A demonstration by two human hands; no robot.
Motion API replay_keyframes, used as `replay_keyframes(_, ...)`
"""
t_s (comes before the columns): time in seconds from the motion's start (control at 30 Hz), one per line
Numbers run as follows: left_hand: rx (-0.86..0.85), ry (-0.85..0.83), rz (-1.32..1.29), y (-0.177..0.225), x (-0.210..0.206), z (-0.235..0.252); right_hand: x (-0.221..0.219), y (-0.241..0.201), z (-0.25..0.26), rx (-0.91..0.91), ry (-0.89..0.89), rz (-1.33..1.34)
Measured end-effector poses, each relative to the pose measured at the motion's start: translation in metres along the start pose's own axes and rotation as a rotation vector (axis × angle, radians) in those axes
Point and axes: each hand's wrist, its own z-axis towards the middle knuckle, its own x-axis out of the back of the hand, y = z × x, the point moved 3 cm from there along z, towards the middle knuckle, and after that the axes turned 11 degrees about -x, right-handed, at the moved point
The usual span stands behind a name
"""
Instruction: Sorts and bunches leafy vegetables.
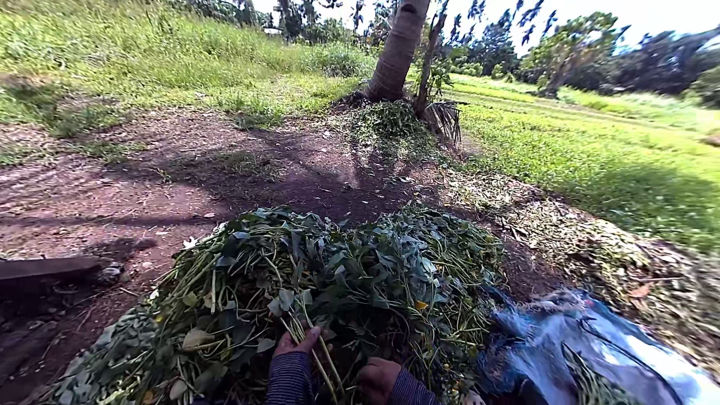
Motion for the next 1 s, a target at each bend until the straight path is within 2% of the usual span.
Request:
replay_keyframes(0.03,-0.007,-0.017,-0.019,0.001,0.003,0.005,0.004,0.017,-0.002,-0.037,0.004,0.029)
replay_keyframes(0.07,-0.003,-0.05,-0.044,0.002,0.005,0.008,0.017,0.031,-0.003,-0.096,0.085,0.074)
replay_keyframes(0.17,0.066,-0.128,-0.171,0.003,-0.002,0.003,0.075,0.069,0.002,-0.293,0.507,0.079)
replay_keyframes(0.2,0.099,-0.138,-0.199,0.002,-0.006,0.0,0.089,0.08,0.008,-0.388,0.542,0.029)
replay_keyframes(0.27,0.158,-0.124,-0.214,0.003,-0.014,-0.009,0.107,0.093,0.022,-0.587,0.327,-0.095)
replay_keyframes(0.3,0.175,-0.12,-0.218,-0.001,-0.017,-0.01,0.109,0.098,0.03,-0.607,0.226,-0.146)
replay_keyframes(0.37,0.192,-0.106,-0.206,-0.004,-0.021,-0.015,0.109,0.105,0.039,-0.528,0.168,-0.172)
replay_keyframes(0.43,0.184,-0.087,-0.2,-0.006,-0.021,-0.018,0.118,0.105,0.034,-0.398,0.295,-0.034)
replay_keyframes(0.6,0.12,-0.051,-0.261,-0.01,-0.021,-0.012,0.15,0.083,-0.012,-0.203,0.643,0.768)
replay_keyframes(0.67,0.104,-0.103,-0.28,-0.017,-0.02,-0.008,0.139,0.093,-0.012,-0.263,0.629,0.775)
replay_keyframes(0.73,0.099,-0.191,-0.29,-0.025,-0.018,-0.009,0.113,0.104,-0.007,-0.447,0.488,0.76)
replay_keyframes(0.77,0.116,-0.209,-0.287,-0.024,-0.019,-0.013,0.101,0.093,-0.01,-0.502,0.439,0.844)
replay_keyframes(0.9,0.212,-0.177,-0.222,-0.012,-0.024,-0.035,0.051,0.049,-0.018,-0.514,0.286,1.311)
replay_keyframes(1.0,0.215,-0.143,-0.121,-0.011,-0.025,-0.036,0.018,0.05,-0.01,-0.48,0.186,1.361)
